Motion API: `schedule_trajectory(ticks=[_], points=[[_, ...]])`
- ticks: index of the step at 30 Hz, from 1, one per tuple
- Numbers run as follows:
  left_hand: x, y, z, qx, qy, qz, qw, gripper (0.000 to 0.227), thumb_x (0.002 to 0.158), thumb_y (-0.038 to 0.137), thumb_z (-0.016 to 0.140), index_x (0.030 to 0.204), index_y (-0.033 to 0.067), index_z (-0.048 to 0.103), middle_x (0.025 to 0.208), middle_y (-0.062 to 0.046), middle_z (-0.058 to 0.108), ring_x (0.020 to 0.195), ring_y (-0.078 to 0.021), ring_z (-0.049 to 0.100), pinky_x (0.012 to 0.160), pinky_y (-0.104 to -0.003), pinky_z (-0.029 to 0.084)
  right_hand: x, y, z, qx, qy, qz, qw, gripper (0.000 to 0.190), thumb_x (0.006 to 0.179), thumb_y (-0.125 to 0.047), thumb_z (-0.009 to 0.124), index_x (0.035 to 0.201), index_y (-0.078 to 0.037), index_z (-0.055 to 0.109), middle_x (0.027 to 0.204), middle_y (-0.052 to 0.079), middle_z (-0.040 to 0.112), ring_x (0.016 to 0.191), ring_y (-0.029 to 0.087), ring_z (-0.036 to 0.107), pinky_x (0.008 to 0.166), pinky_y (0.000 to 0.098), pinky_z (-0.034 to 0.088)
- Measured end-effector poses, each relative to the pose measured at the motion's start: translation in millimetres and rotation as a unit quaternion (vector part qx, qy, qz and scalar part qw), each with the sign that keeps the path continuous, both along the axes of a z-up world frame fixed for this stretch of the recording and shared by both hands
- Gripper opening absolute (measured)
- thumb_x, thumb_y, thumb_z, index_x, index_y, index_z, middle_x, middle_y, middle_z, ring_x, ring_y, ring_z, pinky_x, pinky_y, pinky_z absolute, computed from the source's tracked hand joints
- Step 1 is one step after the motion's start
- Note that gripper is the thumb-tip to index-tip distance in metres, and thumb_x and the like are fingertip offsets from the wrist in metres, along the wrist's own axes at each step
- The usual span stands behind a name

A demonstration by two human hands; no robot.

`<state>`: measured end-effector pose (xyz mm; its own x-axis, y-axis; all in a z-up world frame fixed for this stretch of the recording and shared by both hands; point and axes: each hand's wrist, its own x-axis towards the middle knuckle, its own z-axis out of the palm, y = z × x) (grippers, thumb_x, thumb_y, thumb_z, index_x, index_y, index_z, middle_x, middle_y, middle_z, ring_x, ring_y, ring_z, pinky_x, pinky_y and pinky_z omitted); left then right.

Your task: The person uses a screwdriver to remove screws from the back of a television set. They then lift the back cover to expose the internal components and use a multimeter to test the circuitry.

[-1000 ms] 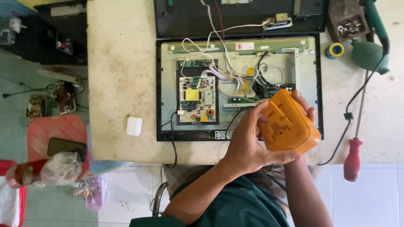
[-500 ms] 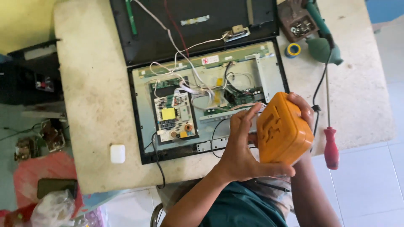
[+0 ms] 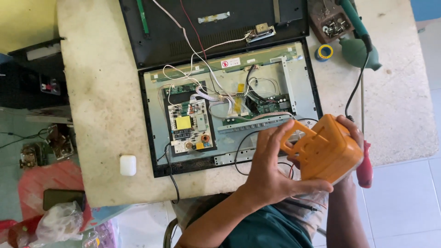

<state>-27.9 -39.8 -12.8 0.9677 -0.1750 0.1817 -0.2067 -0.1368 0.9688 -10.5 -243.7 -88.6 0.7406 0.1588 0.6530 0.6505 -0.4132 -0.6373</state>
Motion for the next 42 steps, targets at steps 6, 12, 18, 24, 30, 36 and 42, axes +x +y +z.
schedule_trajectory(ticks=[6,12,18,24,30,36,42], points=[[7.1,-27.3,-8.2,-0.082,-0.027,0.013,0.996,0.110,0.071,0.061,0.075,0.157,0.0101,0.030,0.157,-0.022,0.031,0.149,-0.0336,0.037,0.112,-0.041,0.055,-1.0,1.8,-4.1,-0.033,-0.003,-0.069,0.997,0.072,0.104,-0.047,0.052,0.158,-0.007,0.025,0.153,0.022,0.039,0.139,0.036,0.042,0.121,0.0534,0.038],[37.9,-25.8,-7.8,-0.136,-0.037,0.028,0.990,0.093,0.070,0.033,0.088,0.149,0.0156,0.040,0.155,-0.014,0.029,0.140,-0.0241,0.047,0.109,-0.035,0.059,-3.6,13.7,-9.6,-0.076,-0.012,-0.191,0.979,0.078,0.103,-0.047,0.054,0.156,0.001,0.023,0.152,0.025,0.040,0.135,0.038,0.044,0.116,0.0545,0.039],[69.8,-1.3,-14.6,-0.304,-0.009,-0.095,0.948,0.069,0.087,0.011,0.080,0.143,0.0194,0.042,0.112,-0.016,0.061,0.086,-0.0219,0.069,0.052,-0.031,0.068,1.0,-28.9,19.0,-0.055,0.055,-0.145,0.986,0.074,0.103,-0.043,0.053,0.156,0.004,0.031,0.159,0.025,0.040,0.140,0.038,0.047,0.113,0.0497,0.047],[76.3,25.4,-55.9,-0.334,0.060,-0.025,0.940,0.095,0.069,0.014,0.093,0.145,0.0007,0.038,0.139,-0.027,0.051,0.113,-0.0373,0.070,0.089,-0.046,0.067,17.9,-74.0,-13.9,-0.175,0.210,-0.354,0.894,0.057,0.094,-0.038,0.083,0.132,0.001,0.069,0.111,0.019,0.071,0.099,0.039,0.070,0.088,0.0517,0.054],[64.3,40.6,-46.1,-0.294,0.067,-0.015,0.953,0.097,0.068,0.016,0.091,0.146,0.0015,0.035,0.145,-0.023,0.042,0.119,-0.0365,0.066,0.094,-0.046,0.065,-20.5,-52.6,-14.9,-0.261,0.267,-0.432,0.821,0.062,0.086,-0.054,0.082,0.131,-0.012,0.074,0.122,0.011,0.057,0.107,0.031,0.057,0.091,0.0467,0.048],[55.1,45.2,-33.3,-0.302,0.064,-0.036,0.950,0.081,0.083,0.017,0.085,0.151,0.0072,0.042,0.147,-0.012,0.047,0.128,-0.0196,0.052,0.086,-0.027,0.064,-64.7,-48.4,-7.3,-0.278,0.439,-0.390,0.760,0.062,0.090,-0.064,0.063,0.131,-0.019,0.069,0.113,0.011,0.069,0.104,0.029,0.061,0.091,0.0466,0.045],[52.7,47.5,-30.9,-0.297,0.080,-0.034,0.951,0.082,0.083,0.019,0.086,0.151,0.0077,0.041,0.148,-0.012,0.045,0.130,-0.0205,0.051,0.091,-0.029,0.063,-70.6,-47.6,-18.3,-0.304,0.461,-0.376,0.744,0.033,0.102,-0.045,0.058,0.107,-0.015,0.073,0.103,0.006,0.071,0.093,0.030,0.060,0.082,0.0448,0.042]])
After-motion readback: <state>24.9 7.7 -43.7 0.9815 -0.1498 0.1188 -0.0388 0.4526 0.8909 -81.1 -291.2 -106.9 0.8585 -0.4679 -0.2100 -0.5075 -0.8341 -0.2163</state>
